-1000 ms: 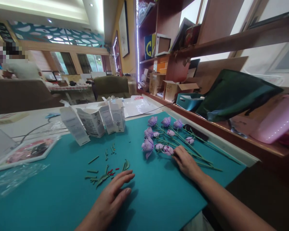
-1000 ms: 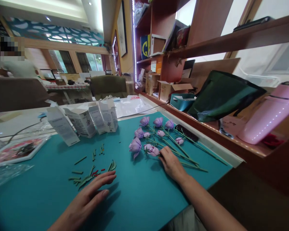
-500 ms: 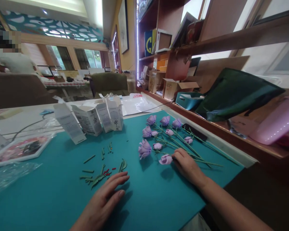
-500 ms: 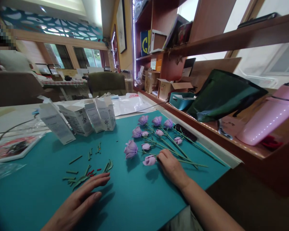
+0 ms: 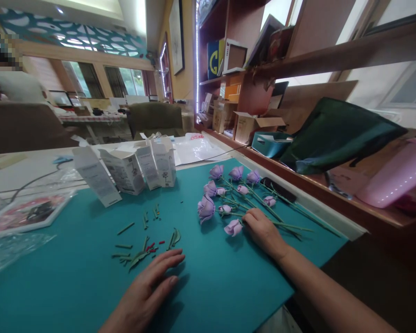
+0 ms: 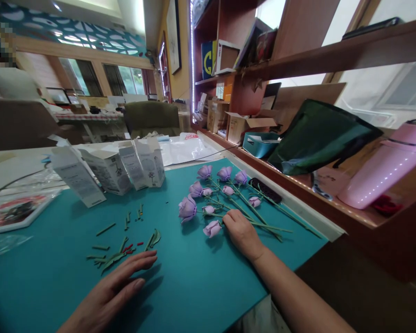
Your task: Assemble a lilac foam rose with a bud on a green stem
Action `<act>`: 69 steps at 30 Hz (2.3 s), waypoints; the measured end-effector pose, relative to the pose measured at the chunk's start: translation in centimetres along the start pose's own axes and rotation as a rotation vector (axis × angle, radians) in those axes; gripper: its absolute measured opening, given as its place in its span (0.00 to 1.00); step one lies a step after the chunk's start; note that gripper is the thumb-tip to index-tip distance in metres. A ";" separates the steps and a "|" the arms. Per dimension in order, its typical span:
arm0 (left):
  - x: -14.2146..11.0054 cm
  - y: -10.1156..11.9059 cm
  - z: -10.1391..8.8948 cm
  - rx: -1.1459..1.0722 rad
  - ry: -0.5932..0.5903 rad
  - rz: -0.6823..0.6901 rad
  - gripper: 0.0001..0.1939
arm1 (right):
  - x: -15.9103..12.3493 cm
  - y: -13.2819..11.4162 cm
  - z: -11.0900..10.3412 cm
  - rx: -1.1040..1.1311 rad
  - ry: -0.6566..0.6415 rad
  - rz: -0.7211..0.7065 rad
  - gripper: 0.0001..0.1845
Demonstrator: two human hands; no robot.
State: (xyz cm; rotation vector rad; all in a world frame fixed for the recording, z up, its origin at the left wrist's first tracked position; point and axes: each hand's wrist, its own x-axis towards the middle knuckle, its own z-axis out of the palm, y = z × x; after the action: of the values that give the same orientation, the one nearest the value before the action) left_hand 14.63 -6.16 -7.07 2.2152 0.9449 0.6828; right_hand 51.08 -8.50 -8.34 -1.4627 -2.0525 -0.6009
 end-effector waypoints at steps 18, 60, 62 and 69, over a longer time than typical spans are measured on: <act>0.0 -1.2 0.3 -0.009 0.014 0.016 0.19 | -0.5 -2.3 -1.9 -0.196 -0.139 -0.035 0.12; 0.1 0.7 -0.6 0.002 -0.023 -0.029 0.18 | -6.5 12.7 -4.2 -0.517 -0.328 0.769 0.10; 0.2 1.4 -1.0 0.000 -0.043 -0.040 0.18 | -6.7 12.9 -3.8 -0.493 -0.342 0.762 0.11; 0.5 1.6 -0.9 -0.017 -0.048 -0.033 0.17 | -5.6 13.5 -2.7 -0.425 -0.337 0.755 0.14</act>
State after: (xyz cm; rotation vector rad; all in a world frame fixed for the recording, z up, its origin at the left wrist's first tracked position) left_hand 15.01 -6.38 -5.20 2.1862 0.9461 0.6181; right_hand 65.85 -10.00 -9.35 -2.5448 -1.4341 -0.5013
